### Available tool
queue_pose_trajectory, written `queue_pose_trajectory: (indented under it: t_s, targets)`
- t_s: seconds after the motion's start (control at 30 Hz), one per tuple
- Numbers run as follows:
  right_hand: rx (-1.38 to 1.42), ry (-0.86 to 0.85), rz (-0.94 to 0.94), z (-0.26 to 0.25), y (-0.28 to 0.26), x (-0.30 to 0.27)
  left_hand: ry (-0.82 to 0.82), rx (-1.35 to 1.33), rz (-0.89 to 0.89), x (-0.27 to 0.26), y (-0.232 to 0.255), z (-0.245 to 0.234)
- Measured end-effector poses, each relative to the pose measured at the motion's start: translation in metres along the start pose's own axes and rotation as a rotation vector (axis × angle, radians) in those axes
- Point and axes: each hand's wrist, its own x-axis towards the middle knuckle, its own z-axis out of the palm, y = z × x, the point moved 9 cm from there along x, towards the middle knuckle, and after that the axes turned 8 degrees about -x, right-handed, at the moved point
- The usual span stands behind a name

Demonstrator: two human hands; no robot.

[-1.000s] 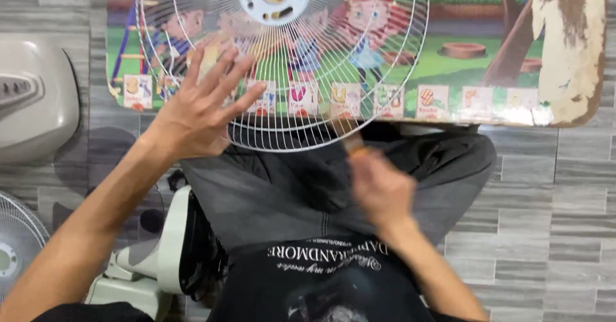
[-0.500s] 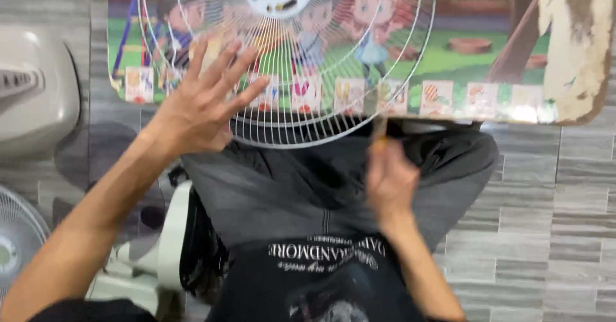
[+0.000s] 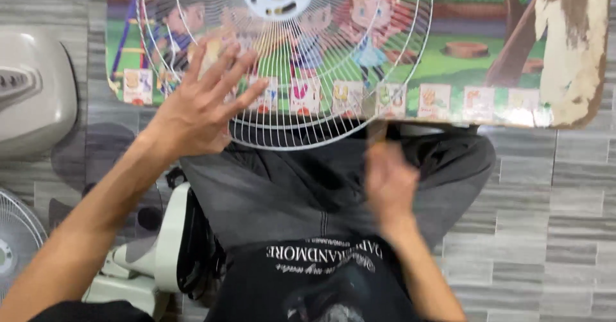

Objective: Cleaning a fan guard using a toothbrush to remove dust from the wires

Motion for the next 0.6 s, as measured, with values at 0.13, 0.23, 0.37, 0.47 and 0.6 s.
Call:
queue_pose_trajectory:
  t_s: [0.13, 0.23, 0.37, 0.47, 0.6]
  targets:
    - [0.01, -0.056, 0.088, 0.003, -0.003, 0.003, 0.044, 0.0, 0.003, 0.001, 0.003, -0.009]
    - [-0.051, 0.054, 0.178, -0.007, -0.005, 0.005, 0.023, 0.0, -0.003, 0.001, 0.008, -0.009]
    - [0.044, -0.147, -0.023, 0.016, -0.067, -0.012, -0.038, -0.002, -0.197, 0.006, 0.013, 0.007]
    - [0.028, -0.14, 0.024, 0.004, -0.042, 0.01, -0.003, 0.028, -0.363, 0.011, 0.02, 0.023]
    - [-0.162, -0.008, 0.079, -0.031, 0.022, 0.059, 0.193, 0.01, -0.47, 0.014, 0.027, 0.028]
